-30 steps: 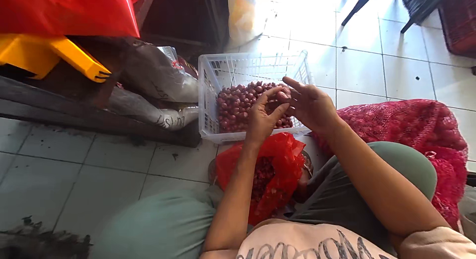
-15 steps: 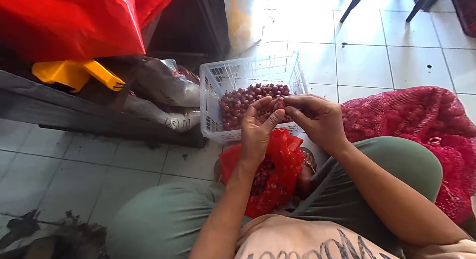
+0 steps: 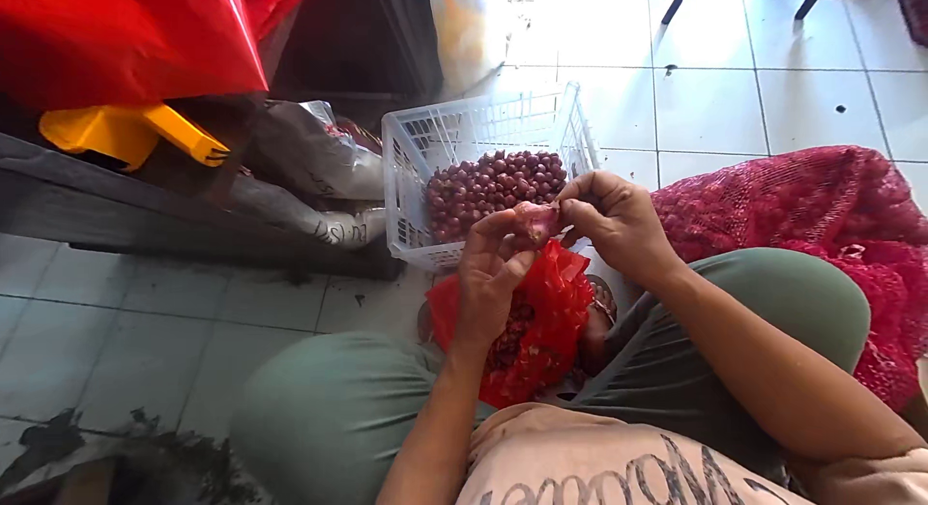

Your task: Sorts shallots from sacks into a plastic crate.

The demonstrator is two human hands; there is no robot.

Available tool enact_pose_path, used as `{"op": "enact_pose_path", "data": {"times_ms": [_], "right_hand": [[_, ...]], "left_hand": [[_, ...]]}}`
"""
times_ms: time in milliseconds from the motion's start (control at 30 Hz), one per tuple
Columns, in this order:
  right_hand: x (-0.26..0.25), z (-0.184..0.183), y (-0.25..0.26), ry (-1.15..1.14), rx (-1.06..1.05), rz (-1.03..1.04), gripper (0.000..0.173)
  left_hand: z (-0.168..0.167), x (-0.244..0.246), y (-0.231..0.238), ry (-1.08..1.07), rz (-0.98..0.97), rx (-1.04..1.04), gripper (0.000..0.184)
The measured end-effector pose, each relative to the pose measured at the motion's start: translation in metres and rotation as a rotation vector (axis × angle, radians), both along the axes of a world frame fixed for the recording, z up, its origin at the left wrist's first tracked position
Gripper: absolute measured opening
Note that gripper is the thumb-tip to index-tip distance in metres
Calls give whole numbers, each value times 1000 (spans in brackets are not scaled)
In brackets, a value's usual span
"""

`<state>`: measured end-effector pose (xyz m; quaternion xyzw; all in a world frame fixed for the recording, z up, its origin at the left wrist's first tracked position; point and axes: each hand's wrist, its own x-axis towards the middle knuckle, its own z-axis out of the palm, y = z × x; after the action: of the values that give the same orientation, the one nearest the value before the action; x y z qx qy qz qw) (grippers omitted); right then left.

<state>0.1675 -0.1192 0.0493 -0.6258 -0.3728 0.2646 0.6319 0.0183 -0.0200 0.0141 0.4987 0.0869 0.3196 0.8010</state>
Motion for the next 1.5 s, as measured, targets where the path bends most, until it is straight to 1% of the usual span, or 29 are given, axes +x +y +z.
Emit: {"op": "enact_pose_path", "data": {"times_ms": [67,100,133,233,267,300,367,467,567,633,767,833,900,933,967,1000,1033,1067,1100,1133,1200,1233,1267,1300,1333,1367,1433,1467,1500], "right_hand": [[3,4,-3,140,-19,94,13],[3,5,-4,183,-19,149,17],[3,4,-4,178,-8,197,21],[-1,-7,-2,-61,39,214,31],[-2,-11,0,-130,49,191,29],[-3,-14,1,-168,47,163,22],[-5,-16,4,-178,23,119,12],[-7,-17,5,-150,-33,108,10],[-10,-18,7,-134,-59,97,9],[-13,-18,7,-168,-85,88,8],[-8,-20,8,-214,-150,63,9],[-2,-22,6,-213,-260,152,9],[-4,-23,3,-204,-449,374,9],[-10,-25,3,-202,-548,493,13],[-18,-27,4,-210,-630,605,31],[-25,-26,4,-226,-694,721,56],[-28,-18,2,-244,-754,826,77],[-27,-8,-4,-256,-772,861,85],[-21,3,-18,-256,-698,773,80],[-10,12,-38,-231,-546,607,67],[25,30,-91,-69,-286,278,39],[41,40,-123,12,-234,43,29],[57,46,-157,65,-241,-199,25],[69,46,-192,84,-309,-409,23],[77,41,-226,74,-453,-544,22],[81,32,-254,63,-641,-571,26],[80,3,-284,139,-1017,-422,31],[79,-16,-287,186,-1172,-334,30],[80,-37,-285,193,-1301,-310,25]], "left_hand": [[-3,-1,3,-10,-8,27,44],[-4,-1,4,-7,-3,49,44],[-6,-1,4,-1,6,63,44],[-10,-3,4,21,0,52,46],[-11,-4,4,42,-4,46,46],[-12,-5,4,58,-10,37,45],[-12,-7,3,98,-5,30,44],[-11,-7,1,116,44,16,51],[-13,-10,5,109,-12,-159,56],[-11,-10,5,103,-44,-292,49],[-12,-10,7,54,-96,-439,32],[-12,-10,11,36,-78,-437,29],[-14,-7,19,55,-19,-344,27],[-14,-4,25,109,50,-263,27],[-15,1,31,191,138,-158,31],[-17,9,40,292,220,-27,47],[-22,16,52,380,254,118,77],[-25,21,62,459,272,246,100],[-27,22,70,511,296,318,108],[-24,20,72,557,310,330,106],[-19,12,69,627,314,264,96],[-22,14,68,626,325,221,91],[-25,19,67,617,340,175,85],[-29,24,65,619,356,140,78],[-30,28,60,633,360,127,72],[-29,30,55,657,350,123,66],[-27,32,45,702,334,119,58],[-27,32,42,717,332,113,53],[-27,31,39,728,327,113,49]]}}
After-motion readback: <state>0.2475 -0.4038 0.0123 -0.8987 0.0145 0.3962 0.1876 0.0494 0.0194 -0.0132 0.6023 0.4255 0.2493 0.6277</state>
